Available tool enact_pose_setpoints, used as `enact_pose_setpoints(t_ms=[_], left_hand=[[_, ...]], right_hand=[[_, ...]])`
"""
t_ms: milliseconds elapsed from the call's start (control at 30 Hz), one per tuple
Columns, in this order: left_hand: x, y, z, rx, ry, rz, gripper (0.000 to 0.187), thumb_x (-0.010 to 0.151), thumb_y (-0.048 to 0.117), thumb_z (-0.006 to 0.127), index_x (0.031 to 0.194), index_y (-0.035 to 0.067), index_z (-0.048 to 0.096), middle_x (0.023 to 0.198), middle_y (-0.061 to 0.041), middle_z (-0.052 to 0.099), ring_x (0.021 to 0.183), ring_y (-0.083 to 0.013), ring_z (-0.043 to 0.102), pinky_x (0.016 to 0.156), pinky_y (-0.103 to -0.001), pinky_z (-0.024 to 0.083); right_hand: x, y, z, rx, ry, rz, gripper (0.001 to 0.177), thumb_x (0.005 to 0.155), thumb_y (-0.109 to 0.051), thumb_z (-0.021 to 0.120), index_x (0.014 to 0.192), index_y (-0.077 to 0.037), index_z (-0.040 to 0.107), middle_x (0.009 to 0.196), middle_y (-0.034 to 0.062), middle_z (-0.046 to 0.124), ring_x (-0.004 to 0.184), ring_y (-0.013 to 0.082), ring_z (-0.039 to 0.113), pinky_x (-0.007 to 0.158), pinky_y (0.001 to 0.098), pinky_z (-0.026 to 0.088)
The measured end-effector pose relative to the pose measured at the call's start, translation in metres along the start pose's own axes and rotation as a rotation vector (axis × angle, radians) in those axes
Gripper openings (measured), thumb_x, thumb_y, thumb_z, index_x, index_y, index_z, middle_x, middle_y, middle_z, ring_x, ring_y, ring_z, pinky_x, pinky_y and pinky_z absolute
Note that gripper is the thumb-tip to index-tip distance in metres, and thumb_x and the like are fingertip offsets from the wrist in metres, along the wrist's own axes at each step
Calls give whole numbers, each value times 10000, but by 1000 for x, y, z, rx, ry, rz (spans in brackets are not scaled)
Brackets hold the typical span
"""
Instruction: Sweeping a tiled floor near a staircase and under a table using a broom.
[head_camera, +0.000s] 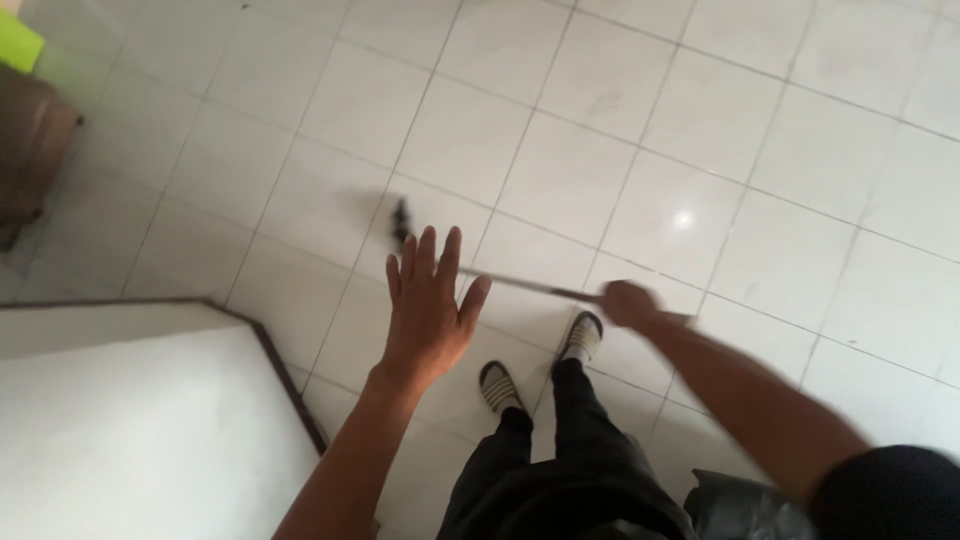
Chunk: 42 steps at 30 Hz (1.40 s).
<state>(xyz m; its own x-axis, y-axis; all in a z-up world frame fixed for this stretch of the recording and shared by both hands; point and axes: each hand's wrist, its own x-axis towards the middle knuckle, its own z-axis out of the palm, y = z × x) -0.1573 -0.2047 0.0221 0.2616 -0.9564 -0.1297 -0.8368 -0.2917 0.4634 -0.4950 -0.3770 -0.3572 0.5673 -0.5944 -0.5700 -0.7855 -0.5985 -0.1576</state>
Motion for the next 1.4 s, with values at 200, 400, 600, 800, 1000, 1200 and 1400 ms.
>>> enact_pose_setpoints(t_ms=[200, 400, 600, 800, 1000, 1200, 1400], left_hand=[[57, 69, 18, -82, -15, 97, 726, 1047, 497, 465, 1581, 31, 308, 1594, -321, 261, 1500, -515, 177, 1195, -662, 121], [100, 120, 38, -82, -8, 158, 720, 1054, 488, 457, 1584, 24, 307, 1597, -322, 282, 1502, -523, 194, 1198, -673, 130], [116, 147, 50, -53, 14, 167, 702, 1063, 470, 460, 1579, 16, 319, 1585, -351, 282, 1490, -546, 194, 1188, -677, 115], [128, 162, 51, -54, -7, 140, 707, 1052, 477, 461, 1578, 23, 330, 1592, -343, 283, 1502, -530, 189, 1190, -676, 107], [153, 174, 70, 13, -66, 168, 730, 1048, 500, 439, 1582, 21, 304, 1584, -338, 272, 1496, -519, 182, 1190, -668, 108], [174, 205, 70, -27, -72, 219, 729, 1050, 516, 421, 1585, 34, 307, 1593, -325, 267, 1499, -521, 182, 1199, -655, 108], [200, 226, 79, -61, -70, 270, 707, 1065, 476, 453, 1583, 18, 308, 1597, -334, 263, 1495, -536, 188, 1189, -663, 117]], right_hand=[[-123, 176, -154, -19, -145, 350, 420, 994, -449, 544, 1044, -107, 782, 1089, 116, 763, 1061, 348, 711, 906, 508, 584], [-150, 132, -177, -123, -169, 82, 291, 1001, -304, 510, 1122, -144, 721, 1053, 97, 752, 1010, 316, 720, 857, 494, 592], [-110, -12, -152, 17, -391, -69, 175, 966, -198, 600, 1093, -101, 672, 884, 131, 733, 776, 288, 738, 682, 478, 608], [-64, 43, -86, 93, -369, 105, 155, 951, -203, 630, 949, -78, 721, 865, 105, 739, 774, 255, 734, 681, 456, 579], [-106, 281, -155, -127, -246, 238, 344, 975, -388, 571, 1002, -122, 788, 1028, 101, 773, 1008, 319, 751, 842, 524, 602], [-172, 276, -282, -36, -302, 518, 445, 1062, -456, 496, 1065, -93, 754, 953, 100, 797, 911, 283, 779, 796, 484, 622], [-121, 225, -175, 68, -39, 69, 322, 988, -406, 571, 955, -129, 732, 931, 112, 735, 923, 316, 691, 804, 519, 555]])
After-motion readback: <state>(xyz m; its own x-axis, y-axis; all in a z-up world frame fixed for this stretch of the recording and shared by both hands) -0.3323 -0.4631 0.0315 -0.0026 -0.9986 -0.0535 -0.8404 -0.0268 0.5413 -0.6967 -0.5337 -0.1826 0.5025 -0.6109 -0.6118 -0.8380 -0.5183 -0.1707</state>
